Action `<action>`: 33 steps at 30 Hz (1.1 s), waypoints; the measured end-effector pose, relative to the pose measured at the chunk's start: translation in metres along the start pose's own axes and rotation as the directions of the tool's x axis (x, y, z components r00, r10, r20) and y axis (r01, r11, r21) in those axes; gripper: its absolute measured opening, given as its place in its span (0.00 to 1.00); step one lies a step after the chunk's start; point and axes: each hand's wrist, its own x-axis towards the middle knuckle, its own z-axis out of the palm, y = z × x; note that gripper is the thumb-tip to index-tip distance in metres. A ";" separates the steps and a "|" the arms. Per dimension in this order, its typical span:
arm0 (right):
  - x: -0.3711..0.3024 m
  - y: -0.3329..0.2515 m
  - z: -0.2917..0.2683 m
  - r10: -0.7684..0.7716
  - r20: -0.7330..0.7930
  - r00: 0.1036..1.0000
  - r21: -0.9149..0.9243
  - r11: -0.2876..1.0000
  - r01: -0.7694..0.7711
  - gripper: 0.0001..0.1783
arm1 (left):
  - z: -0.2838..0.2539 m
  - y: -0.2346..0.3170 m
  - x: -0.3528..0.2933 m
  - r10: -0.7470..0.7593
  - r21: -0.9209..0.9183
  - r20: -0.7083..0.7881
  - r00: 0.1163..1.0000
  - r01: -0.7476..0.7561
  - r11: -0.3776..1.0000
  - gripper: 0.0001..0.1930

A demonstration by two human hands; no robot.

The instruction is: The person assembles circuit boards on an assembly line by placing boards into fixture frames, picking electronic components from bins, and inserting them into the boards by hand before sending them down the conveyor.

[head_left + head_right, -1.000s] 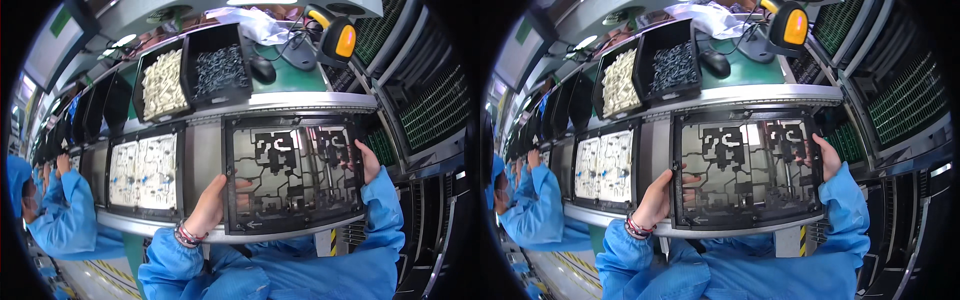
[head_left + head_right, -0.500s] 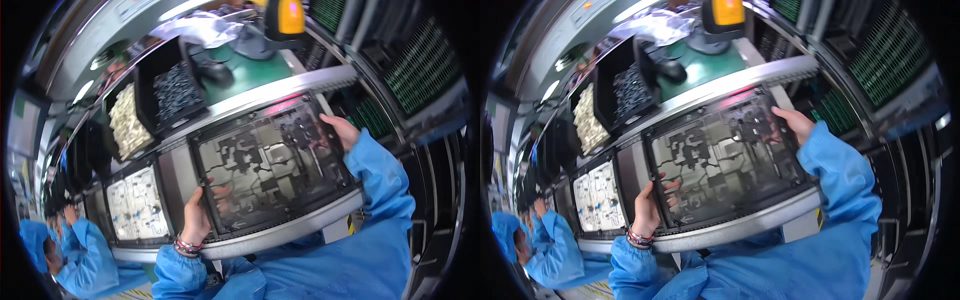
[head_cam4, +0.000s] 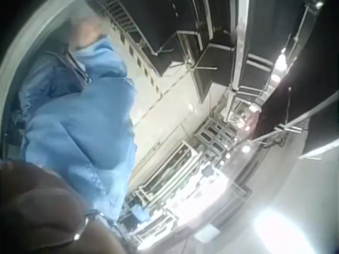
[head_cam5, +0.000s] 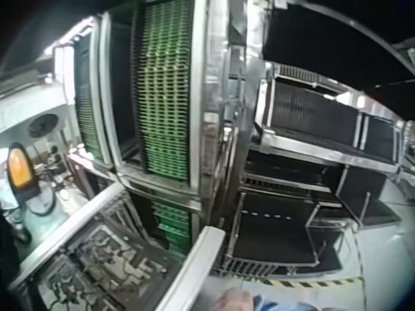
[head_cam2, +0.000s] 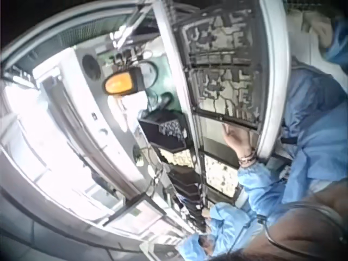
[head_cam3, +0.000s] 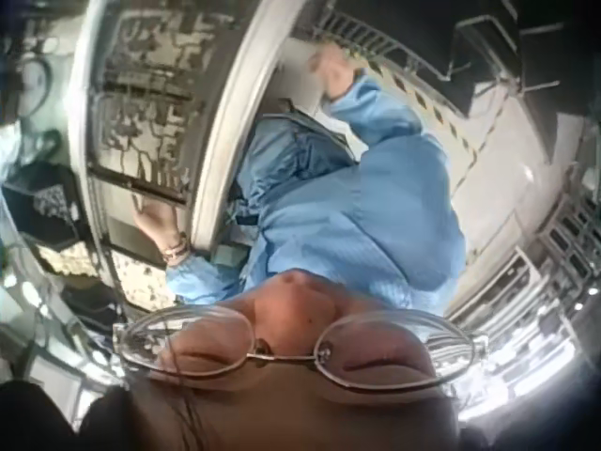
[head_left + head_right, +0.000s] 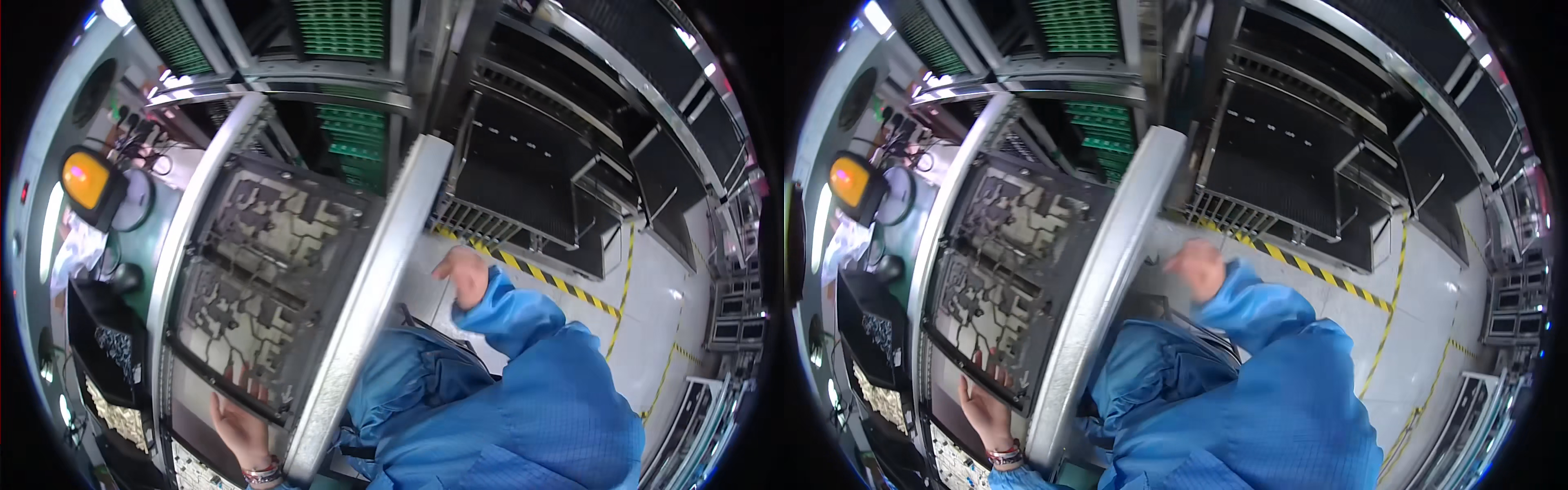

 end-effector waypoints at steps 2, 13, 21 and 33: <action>-0.086 0.071 -0.017 0.733 0.006 0.681 -0.111 0.677 -0.728 0.15 | -0.024 0.007 0.005 -0.006 0.003 0.115 0.993 0.006 1.000 0.27; -0.182 0.254 -0.102 0.748 -0.570 0.340 -0.331 0.170 -0.928 0.30 | -0.038 0.006 0.012 0.066 0.165 -0.086 0.994 -0.051 0.985 0.27; -0.191 0.251 -0.100 0.761 -0.497 0.418 -0.461 0.177 -0.869 0.17 | -0.050 0.011 0.015 0.084 0.193 -0.189 0.978 -0.047 0.980 0.27; -0.354 0.088 -0.054 0.805 -0.365 0.467 -0.579 0.196 -0.791 0.16 | -0.039 0.002 0.017 0.045 0.185 -0.161 0.986 -0.015 0.983 0.26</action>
